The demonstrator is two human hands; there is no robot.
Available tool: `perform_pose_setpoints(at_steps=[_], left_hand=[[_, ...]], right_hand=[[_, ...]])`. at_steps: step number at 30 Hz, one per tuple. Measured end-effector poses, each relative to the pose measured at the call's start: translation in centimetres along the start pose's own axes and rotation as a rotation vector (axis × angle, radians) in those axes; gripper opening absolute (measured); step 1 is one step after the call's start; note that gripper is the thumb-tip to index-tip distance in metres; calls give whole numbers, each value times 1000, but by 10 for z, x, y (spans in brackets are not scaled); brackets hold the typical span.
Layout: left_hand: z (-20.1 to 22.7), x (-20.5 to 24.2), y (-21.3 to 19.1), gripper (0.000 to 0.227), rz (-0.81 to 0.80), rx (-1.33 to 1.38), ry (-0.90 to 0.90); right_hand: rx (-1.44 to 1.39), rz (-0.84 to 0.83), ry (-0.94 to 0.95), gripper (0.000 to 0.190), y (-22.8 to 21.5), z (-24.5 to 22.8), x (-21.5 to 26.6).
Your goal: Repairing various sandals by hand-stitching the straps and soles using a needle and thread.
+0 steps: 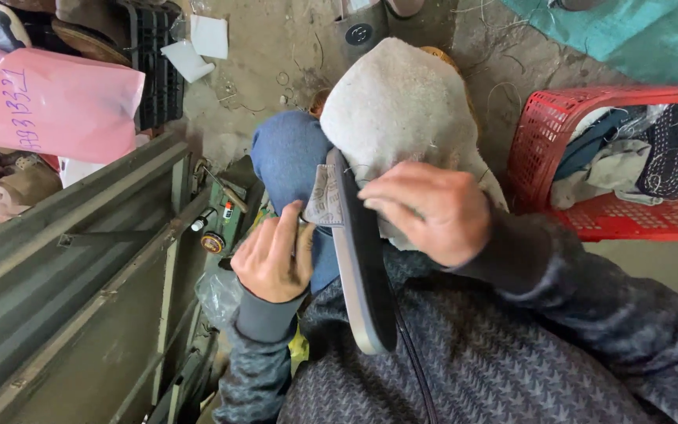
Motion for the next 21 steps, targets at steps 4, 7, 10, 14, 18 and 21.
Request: perform_pose_setpoints(at_steps=[4,7,10,14,18,21], left_hand=[[-34,16,33,17,-314,734,-491],[-26,19,30,20,-329,657,-517],[-5,26,27,28,-141,170,-347],[-1,15,14,27,-21,62,-220],[-1,11,11,23,-127,27,-243],[0,6,13,22,-147,109,-267]], right_hand=[[166,107,-157,13,16,-2,2],[164,143,-206,13,25,3,1],[187,167,-200,13,18,7,8],[111,107,-144,17,8,15,4],[183,13,-20,19,-6,7,-17],[278,-28,19,18,-2,17,-24]])
Point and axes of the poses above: each hand's wrist, its own x-axis away from the middle knuckle, its own y-axis out of the palm, z = x × y, the point moved 5 cm from there along -x, towards the middle knuckle, and after that the axes turned 7 degrees about -x, right-handed, at the moved point
